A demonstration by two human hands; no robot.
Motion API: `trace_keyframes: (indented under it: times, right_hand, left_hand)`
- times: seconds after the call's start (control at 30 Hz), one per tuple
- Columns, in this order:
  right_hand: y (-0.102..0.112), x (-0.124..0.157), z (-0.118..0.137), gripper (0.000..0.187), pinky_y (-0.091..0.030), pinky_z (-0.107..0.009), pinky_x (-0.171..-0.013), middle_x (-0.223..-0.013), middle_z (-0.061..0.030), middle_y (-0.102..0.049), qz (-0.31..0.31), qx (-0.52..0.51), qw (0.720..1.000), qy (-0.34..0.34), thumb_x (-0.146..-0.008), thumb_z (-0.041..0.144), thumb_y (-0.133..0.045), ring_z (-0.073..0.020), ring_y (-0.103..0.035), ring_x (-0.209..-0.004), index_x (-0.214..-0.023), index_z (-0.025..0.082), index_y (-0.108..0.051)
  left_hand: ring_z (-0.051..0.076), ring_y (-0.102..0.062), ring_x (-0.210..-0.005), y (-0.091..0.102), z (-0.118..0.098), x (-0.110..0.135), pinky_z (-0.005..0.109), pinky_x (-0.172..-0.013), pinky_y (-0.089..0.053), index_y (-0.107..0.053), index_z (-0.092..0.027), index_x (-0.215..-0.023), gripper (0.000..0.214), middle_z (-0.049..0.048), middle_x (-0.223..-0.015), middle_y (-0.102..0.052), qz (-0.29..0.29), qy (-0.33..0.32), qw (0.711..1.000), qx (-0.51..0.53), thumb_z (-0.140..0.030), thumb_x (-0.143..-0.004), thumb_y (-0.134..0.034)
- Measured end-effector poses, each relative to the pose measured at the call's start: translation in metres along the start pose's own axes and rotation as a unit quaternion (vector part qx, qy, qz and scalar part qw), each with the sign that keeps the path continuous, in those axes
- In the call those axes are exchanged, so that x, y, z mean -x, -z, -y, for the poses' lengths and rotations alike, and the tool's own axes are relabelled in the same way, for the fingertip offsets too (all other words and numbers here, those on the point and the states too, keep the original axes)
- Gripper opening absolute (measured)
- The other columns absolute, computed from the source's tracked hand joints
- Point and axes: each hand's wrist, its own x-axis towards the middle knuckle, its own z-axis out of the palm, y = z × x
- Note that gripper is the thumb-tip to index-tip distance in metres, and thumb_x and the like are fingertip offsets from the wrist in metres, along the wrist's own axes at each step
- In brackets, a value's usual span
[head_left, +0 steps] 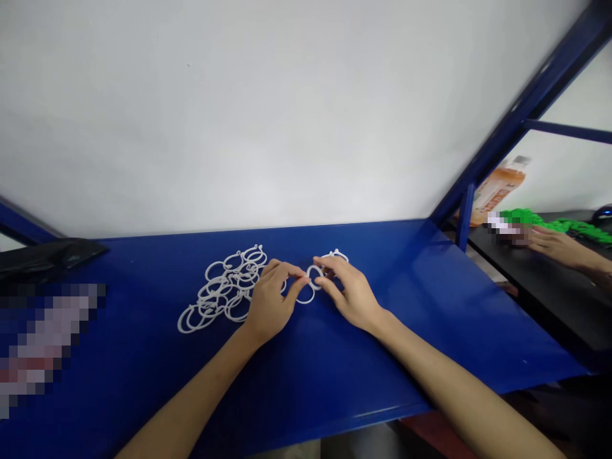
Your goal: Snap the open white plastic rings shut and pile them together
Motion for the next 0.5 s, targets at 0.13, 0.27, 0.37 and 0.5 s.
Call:
trace_keyframes:
  times: [0.13,0.27,0.37,0.5]
  right_hand:
    - [-0.004,0.001,0.005,0.022,-0.054,-0.042,-0.092,-0.119,-0.0118,-0.061,-0.016,0.051,0.998,0.035,-0.096,0.034,-0.060,-0.0239,-0.060,-0.109,-0.115,0.023,-0.062]
    - [-0.006,0.001,0.004,0.012,-0.055,-0.036,-0.084,-0.103,-0.0087,-0.067,0.005,0.029,0.997,0.071,-0.100,0.025,-0.052,-0.0203,-0.064,-0.096,-0.107,0.022,-0.061]
    - [-0.004,-0.001,0.000,0.010,-0.055,-0.035,-0.082,-0.100,-0.0076,-0.068,0.004,0.022,0.997,0.080,-0.099,0.027,-0.055,-0.0202,-0.064,-0.094,-0.106,0.023,-0.059]
    - [0.005,-0.007,-0.020,0.012,-0.053,-0.036,-0.087,-0.104,-0.0080,-0.067,-0.019,0.073,0.995,0.070,-0.099,0.026,-0.053,-0.0206,-0.063,-0.098,-0.108,0.023,-0.061]
  left_hand:
    - [0.016,-0.062,-0.079,-0.001,0.000,0.000,0.030,-0.076,-0.050,-0.061,-0.021,-0.081,0.010,-0.0006,-0.079,-0.066,-0.042,0.031,0.998,-0.024,-0.026,-0.090,-0.063]
    - [0.015,-0.060,-0.075,-0.005,-0.004,0.003,0.028,-0.072,-0.049,-0.059,-0.021,-0.079,0.012,-0.0019,-0.076,-0.063,-0.045,0.026,0.999,-0.012,-0.023,-0.090,-0.062]
    - [0.015,-0.059,-0.076,-0.009,-0.007,0.005,0.028,-0.072,-0.048,-0.057,-0.021,-0.079,0.014,-0.0022,-0.075,-0.062,-0.044,0.007,0.999,-0.002,-0.023,-0.091,-0.061]
    - [0.018,-0.059,-0.085,-0.008,-0.006,0.005,0.033,-0.080,-0.048,-0.058,-0.021,-0.086,0.010,0.0001,-0.083,-0.065,0.005,0.003,0.999,-0.046,-0.028,-0.092,-0.062]
